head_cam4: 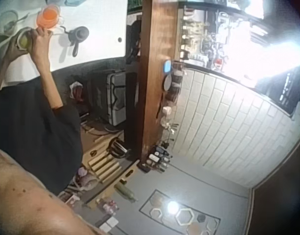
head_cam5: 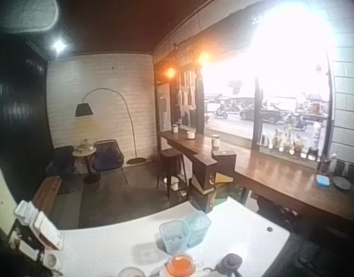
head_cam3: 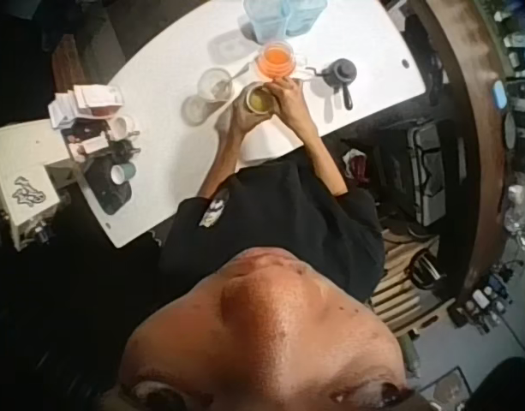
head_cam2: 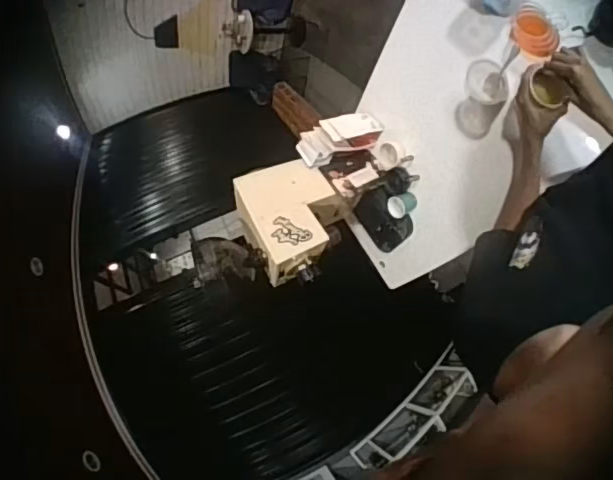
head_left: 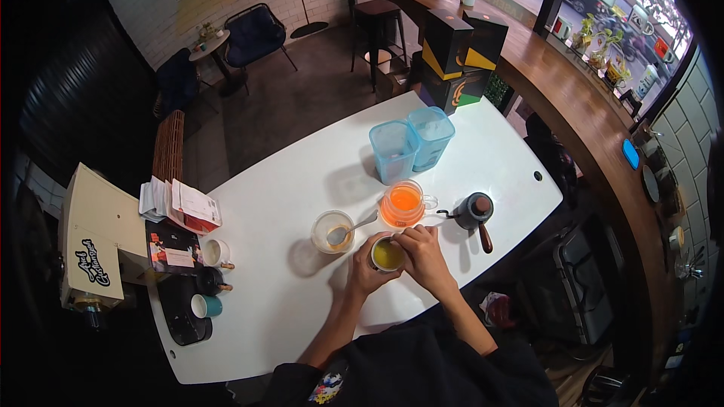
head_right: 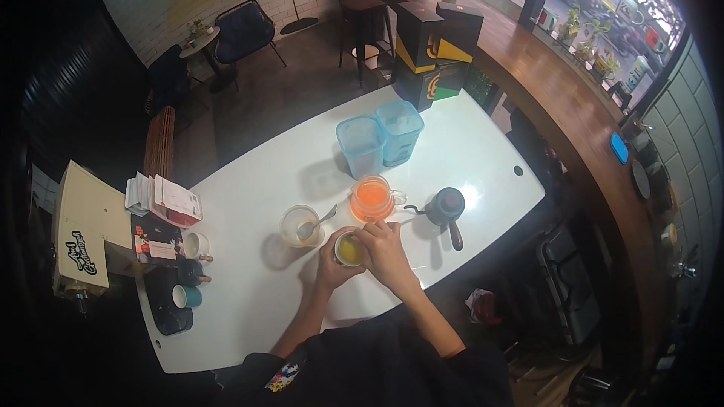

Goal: The person stirs a yellow drink in a mug, places it on a tray, and carries it across a cafe to a table, where they clear away an empty cup and replace it with the drink.

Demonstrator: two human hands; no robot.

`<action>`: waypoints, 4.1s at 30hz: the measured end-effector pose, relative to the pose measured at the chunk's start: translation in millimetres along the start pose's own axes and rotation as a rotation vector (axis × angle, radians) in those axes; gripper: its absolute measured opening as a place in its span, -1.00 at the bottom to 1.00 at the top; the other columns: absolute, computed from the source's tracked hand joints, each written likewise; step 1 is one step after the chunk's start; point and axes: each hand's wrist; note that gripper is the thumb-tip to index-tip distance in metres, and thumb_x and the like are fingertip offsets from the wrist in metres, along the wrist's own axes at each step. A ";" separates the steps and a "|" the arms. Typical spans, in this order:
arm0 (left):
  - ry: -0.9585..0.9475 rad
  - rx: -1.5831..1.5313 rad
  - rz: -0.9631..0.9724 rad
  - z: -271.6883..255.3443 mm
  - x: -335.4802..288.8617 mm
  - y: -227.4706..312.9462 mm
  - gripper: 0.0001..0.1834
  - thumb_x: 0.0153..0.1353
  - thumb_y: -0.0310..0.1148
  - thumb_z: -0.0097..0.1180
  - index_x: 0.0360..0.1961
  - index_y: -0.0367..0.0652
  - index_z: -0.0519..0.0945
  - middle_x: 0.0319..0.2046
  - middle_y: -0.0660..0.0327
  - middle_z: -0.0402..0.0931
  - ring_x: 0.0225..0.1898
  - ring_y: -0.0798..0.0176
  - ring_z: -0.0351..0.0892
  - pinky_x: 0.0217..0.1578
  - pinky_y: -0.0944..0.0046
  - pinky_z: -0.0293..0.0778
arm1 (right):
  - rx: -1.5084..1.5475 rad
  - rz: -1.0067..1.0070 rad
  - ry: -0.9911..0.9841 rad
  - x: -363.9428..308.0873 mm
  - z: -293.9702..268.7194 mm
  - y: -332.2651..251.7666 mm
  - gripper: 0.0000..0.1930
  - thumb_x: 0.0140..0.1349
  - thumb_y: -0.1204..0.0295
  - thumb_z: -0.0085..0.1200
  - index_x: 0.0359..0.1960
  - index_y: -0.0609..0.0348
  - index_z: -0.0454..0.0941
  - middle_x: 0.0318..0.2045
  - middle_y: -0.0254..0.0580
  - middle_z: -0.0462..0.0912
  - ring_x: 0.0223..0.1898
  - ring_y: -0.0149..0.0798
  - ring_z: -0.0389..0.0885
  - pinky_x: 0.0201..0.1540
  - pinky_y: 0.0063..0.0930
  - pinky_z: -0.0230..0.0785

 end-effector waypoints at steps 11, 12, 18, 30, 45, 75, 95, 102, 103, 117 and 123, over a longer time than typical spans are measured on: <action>0.040 -0.051 -0.024 0.8 0.9 8.1 -0.14 -0.28 -0.40 0.63 0.15 -0.19 0.49 -0.05 0.05 0.64 -0.06 0.12 0.69 0.00 0.18 0.60 | -0.099 -0.019 -0.114 0.1 -7.8 -1.0 -0.87 0.12 0.55 0.16 -0.28 0.16 0.65 -0.37 -0.23 0.57 -0.24 -0.12 0.49 -0.05 -0.20 0.19; 0.041 -0.051 -0.023 0.8 1.3 8.0 -0.14 -0.28 -0.40 0.63 0.15 -0.19 0.49 -0.05 0.05 0.64 -0.06 0.12 0.69 0.00 0.18 0.60 | -0.099 -0.020 -0.113 0.7 -5.8 -0.1 -0.87 0.12 0.55 0.16 -0.28 0.16 0.65 -0.37 -0.23 0.57 -0.24 -0.12 0.49 -0.05 -0.20 0.19; 0.016 -0.008 -0.006 -1.0 0.1 2.9 -0.08 -0.26 -0.37 0.66 0.19 -0.25 0.45 0.00 0.12 0.61 0.02 0.29 0.61 0.05 0.23 0.56 | 0.012 -0.061 -0.096 0.9 3.0 0.2 -0.84 0.10 0.56 0.17 -0.26 0.18 0.64 -0.37 -0.21 0.57 -0.23 -0.12 0.49 -0.08 -0.21 0.19; 0.023 -0.031 -0.037 0.9 1.7 7.0 -0.14 -0.23 -0.49 0.54 0.20 -0.26 0.44 -0.01 0.12 0.61 0.01 0.27 0.61 0.05 0.21 0.56 | -0.045 -0.019 -0.091 2.2 -5.1 3.0 -0.82 0.08 0.56 0.19 -0.25 0.17 0.66 -0.40 -0.22 0.56 -0.26 -0.13 0.50 -0.07 -0.26 0.22; 0.028 -0.016 -0.048 0.7 0.4 1.7 -0.13 -0.20 -0.44 0.59 0.21 -0.25 0.43 0.00 0.12 0.60 0.01 0.27 0.60 0.06 0.21 0.55 | -0.013 -0.039 -0.106 0.8 -7.3 5.8 -0.86 0.16 0.56 0.16 -0.23 0.19 0.65 -0.42 -0.19 0.57 -0.28 -0.11 0.51 -0.11 -0.24 0.23; 0.035 -0.058 -0.093 -0.3 -0.1 9.0 -0.14 -0.18 -0.41 0.61 0.19 -0.25 0.44 -0.04 0.12 0.61 -0.04 0.31 0.62 0.00 0.24 0.59 | 0.053 -0.073 -0.256 -1.5 -28.2 -0.8 -0.89 0.14 0.58 0.19 -0.28 0.27 0.65 -0.44 -0.13 0.58 -0.33 -0.04 0.51 -0.20 -0.23 0.31; 0.075 0.013 0.040 0.1 1.4 8.5 -0.18 -0.14 -0.40 0.60 0.17 -0.28 0.44 -0.05 0.13 0.61 -0.04 0.32 0.61 0.02 0.23 0.57 | 0.371 0.185 0.198 -8.5 -45.5 7.7 -0.90 0.29 0.61 0.11 -0.27 0.36 0.67 -0.50 -0.11 0.62 -0.44 -0.22 0.58 -0.32 -0.42 0.37; 0.104 0.028 -0.005 -0.4 0.3 10.1 -0.23 -0.13 -0.33 0.60 0.12 -0.26 0.47 -0.13 0.10 0.66 -0.10 0.25 0.68 0.00 0.24 0.59 | 0.674 0.320 0.486 -2.4 -55.4 32.5 -0.76 0.48 0.44 0.01 -0.21 0.41 0.65 -0.43 -0.28 0.62 -0.39 -0.47 0.54 -0.26 -0.60 0.35; 0.090 0.010 -0.018 -0.1 0.5 10.3 -0.22 -0.13 -0.36 0.59 0.13 -0.27 0.46 -0.08 0.11 0.63 -0.06 0.28 0.64 0.02 0.24 0.57 | 0.674 0.322 0.483 -0.6 -57.4 34.6 -0.76 0.48 0.44 0.01 -0.21 0.41 0.65 -0.43 -0.28 0.62 -0.39 -0.47 0.54 -0.26 -0.60 0.35; 0.085 0.038 -0.044 -1.8 8.1 17.1 -0.26 -0.13 -0.33 0.59 0.10 -0.27 0.49 -0.10 0.08 0.65 -0.06 0.22 0.68 0.02 0.21 0.59 | 0.663 0.501 0.371 21.4 -31.7 61.5 -0.83 0.41 0.50 0.11 -0.17 0.43 0.63 -0.43 -0.28 0.65 -0.38 -0.48 0.61 -0.27 -0.65 0.44; 0.129 0.034 -0.053 -1.3 6.3 17.1 -0.24 -0.13 -0.30 0.59 0.12 -0.25 0.48 -0.11 0.07 0.66 -0.07 0.20 0.70 0.00 0.20 0.60 | 0.387 0.425 0.191 32.5 -5.9 74.9 -0.82 0.36 0.48 0.17 -0.21 0.43 0.63 -0.44 -0.20 0.70 -0.43 -0.46 0.66 -0.33 -0.62 0.47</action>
Point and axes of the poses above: each hand's wrist, its own x-axis towards the middle knuckle, its own z-axis out of the palm, y = z × x
